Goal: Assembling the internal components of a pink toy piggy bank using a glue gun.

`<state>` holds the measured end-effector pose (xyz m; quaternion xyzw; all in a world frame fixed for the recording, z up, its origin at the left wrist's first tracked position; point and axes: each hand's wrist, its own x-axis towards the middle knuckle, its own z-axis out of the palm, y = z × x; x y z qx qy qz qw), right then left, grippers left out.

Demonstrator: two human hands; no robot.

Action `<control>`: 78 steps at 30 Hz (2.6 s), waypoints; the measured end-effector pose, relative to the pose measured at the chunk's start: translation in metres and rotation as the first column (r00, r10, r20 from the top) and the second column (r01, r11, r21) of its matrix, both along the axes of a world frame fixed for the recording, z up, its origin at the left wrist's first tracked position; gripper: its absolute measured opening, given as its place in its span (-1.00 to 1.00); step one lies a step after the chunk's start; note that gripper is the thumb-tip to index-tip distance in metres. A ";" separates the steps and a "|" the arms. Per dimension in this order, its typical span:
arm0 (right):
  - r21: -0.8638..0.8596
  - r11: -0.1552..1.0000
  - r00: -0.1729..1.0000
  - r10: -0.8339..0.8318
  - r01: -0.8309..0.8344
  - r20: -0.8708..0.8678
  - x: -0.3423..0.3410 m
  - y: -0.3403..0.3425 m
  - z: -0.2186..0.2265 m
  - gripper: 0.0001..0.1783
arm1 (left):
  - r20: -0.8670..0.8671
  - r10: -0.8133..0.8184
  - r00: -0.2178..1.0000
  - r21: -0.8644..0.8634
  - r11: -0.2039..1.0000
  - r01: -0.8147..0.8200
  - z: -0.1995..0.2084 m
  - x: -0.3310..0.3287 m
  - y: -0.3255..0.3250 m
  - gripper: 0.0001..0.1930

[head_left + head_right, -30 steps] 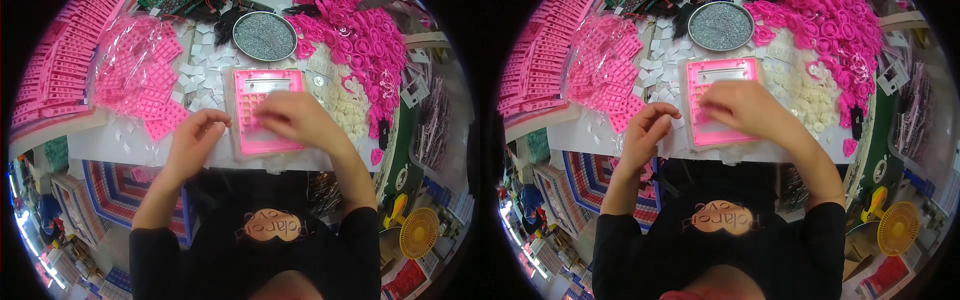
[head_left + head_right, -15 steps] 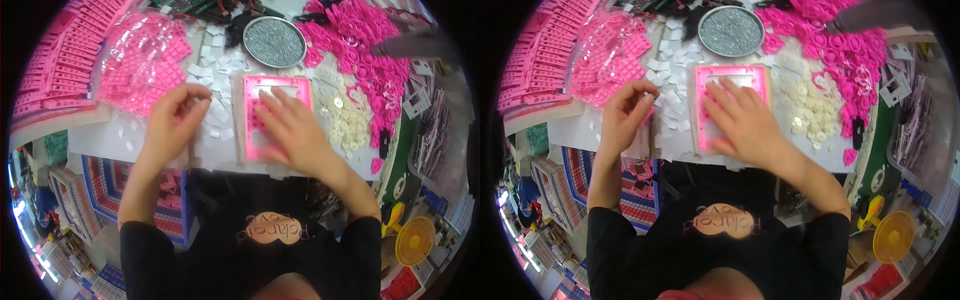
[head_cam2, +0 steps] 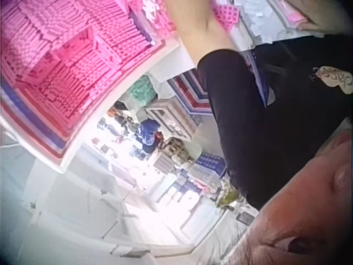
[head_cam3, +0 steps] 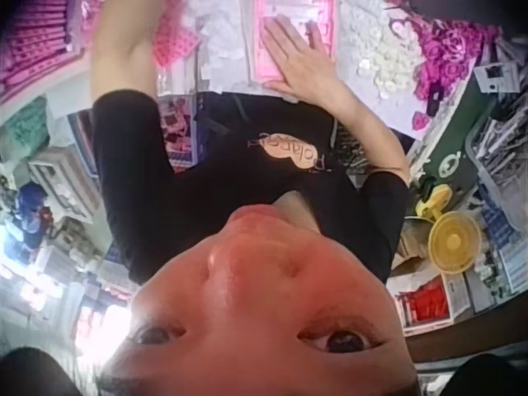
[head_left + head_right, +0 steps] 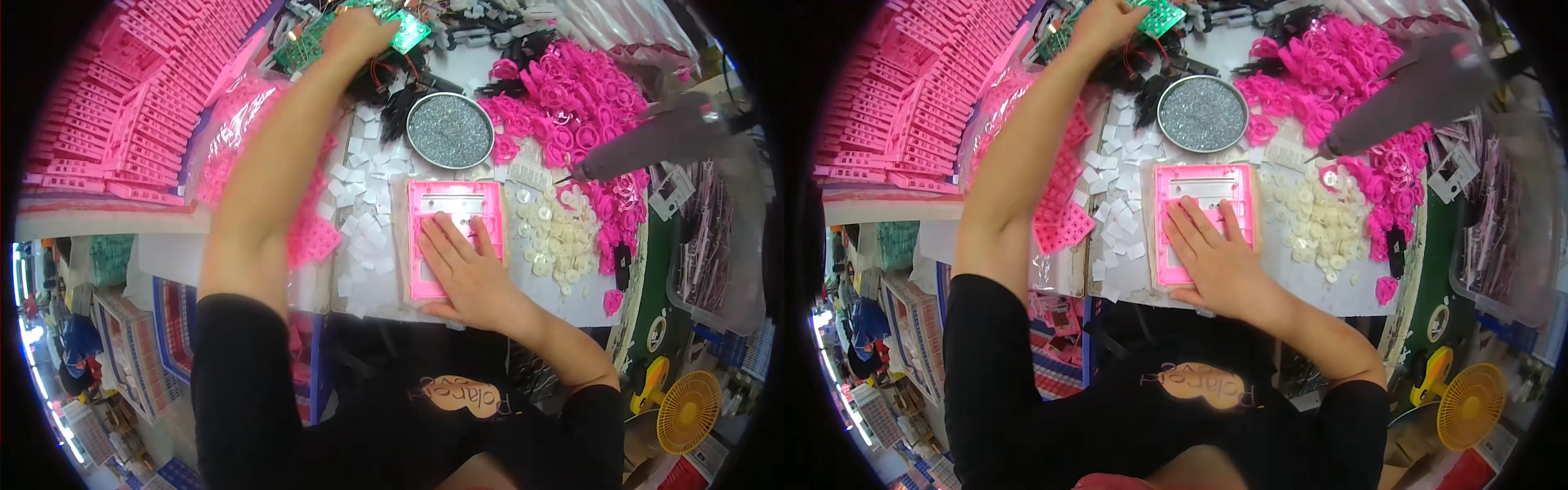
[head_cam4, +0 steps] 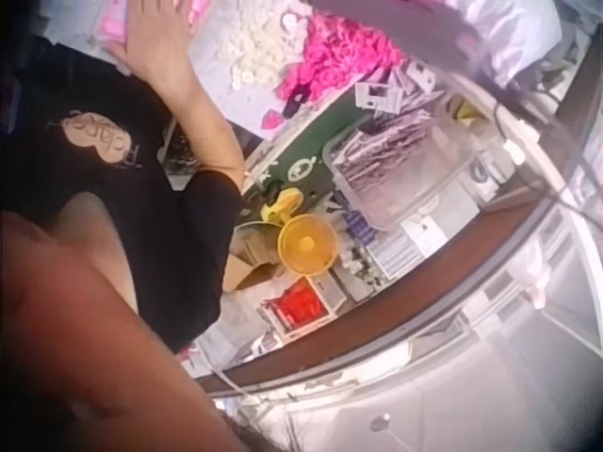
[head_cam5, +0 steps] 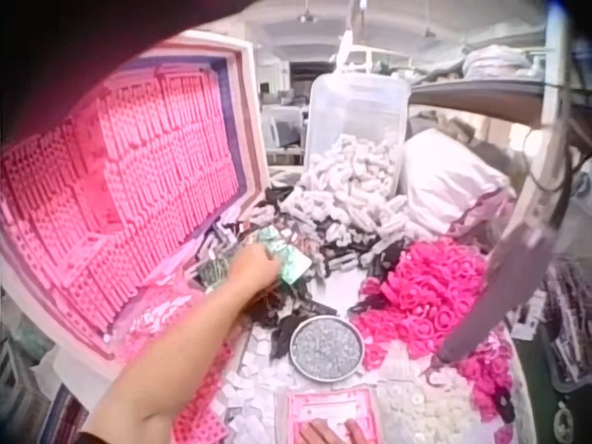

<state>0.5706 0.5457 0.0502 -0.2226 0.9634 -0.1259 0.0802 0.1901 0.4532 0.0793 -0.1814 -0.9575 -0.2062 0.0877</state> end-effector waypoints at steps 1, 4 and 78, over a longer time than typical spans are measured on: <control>0.002 1.000 1.000 -0.004 0.004 -0.002 0.001 0.000 0.001 0.11 | -0.042 0.040 0.998 -0.084 0.996 -0.043 -0.002 0.001 0.016 -0.40; 0.003 1.000 1.000 -0.022 0.022 -0.008 0.002 0.001 0.001 0.12 | -0.157 -0.027 0.987 -0.301 0.953 -0.022 -0.005 0.009 0.044 -0.25; -0.619 -0.281 0.653 0.038 0.733 0.757 0.076 0.052 0.030 -0.81 | 0.276 -0.563 0.779 0.956 0.242 -0.163 -0.014 0.298 -0.124 -0.59</control>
